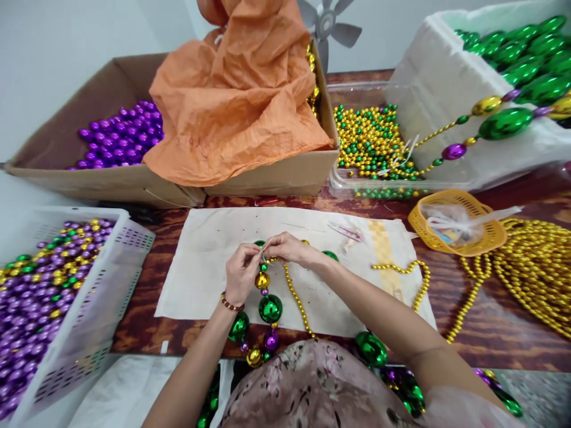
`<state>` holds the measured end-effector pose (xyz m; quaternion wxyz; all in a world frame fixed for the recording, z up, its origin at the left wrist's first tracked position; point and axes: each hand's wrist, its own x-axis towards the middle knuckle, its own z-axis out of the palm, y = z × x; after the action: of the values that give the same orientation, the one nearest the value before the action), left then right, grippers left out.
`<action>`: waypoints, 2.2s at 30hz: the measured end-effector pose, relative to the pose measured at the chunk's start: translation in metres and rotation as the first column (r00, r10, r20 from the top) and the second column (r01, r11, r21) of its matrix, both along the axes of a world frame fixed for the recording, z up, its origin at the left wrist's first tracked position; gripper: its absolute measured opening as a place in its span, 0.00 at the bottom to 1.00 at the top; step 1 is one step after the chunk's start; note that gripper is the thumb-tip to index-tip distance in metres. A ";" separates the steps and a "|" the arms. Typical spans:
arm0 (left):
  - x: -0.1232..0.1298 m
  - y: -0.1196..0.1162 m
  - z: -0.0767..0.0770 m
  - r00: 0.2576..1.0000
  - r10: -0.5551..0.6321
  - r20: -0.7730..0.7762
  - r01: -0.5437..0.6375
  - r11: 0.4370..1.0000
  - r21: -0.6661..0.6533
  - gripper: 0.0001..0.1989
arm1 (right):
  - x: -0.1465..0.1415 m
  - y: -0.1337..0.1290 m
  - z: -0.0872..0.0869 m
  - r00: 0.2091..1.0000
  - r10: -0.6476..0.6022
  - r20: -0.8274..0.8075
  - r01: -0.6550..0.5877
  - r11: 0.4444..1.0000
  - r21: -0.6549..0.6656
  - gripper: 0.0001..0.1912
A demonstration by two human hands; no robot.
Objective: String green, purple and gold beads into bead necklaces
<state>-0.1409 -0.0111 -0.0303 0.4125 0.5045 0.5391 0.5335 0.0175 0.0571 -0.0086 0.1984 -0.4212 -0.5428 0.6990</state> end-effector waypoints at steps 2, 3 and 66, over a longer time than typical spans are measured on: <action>0.000 -0.001 0.001 1.000 0.012 0.015 -0.012 1.000 -0.003 0.07 | 0.003 0.000 0.001 0.999 -0.019 0.048 0.016 0.998 0.064 0.06; 0.000 -0.001 0.002 0.999 0.023 0.036 -0.023 1.000 -0.013 0.08 | 0.007 0.000 0.001 0.997 -0.041 0.063 0.035 0.995 0.090 0.05; -0.035 0.014 0.033 0.924 -0.197 0.327 0.318 0.871 -0.375 0.19 | 0.014 -0.010 0.016 0.946 0.107 0.306 -0.294 0.684 0.668 0.08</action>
<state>-0.1759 0.0025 0.0027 0.6513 0.3912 0.5050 0.4096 0.0316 0.0474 0.0074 0.1980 -0.3330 -0.8312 0.3989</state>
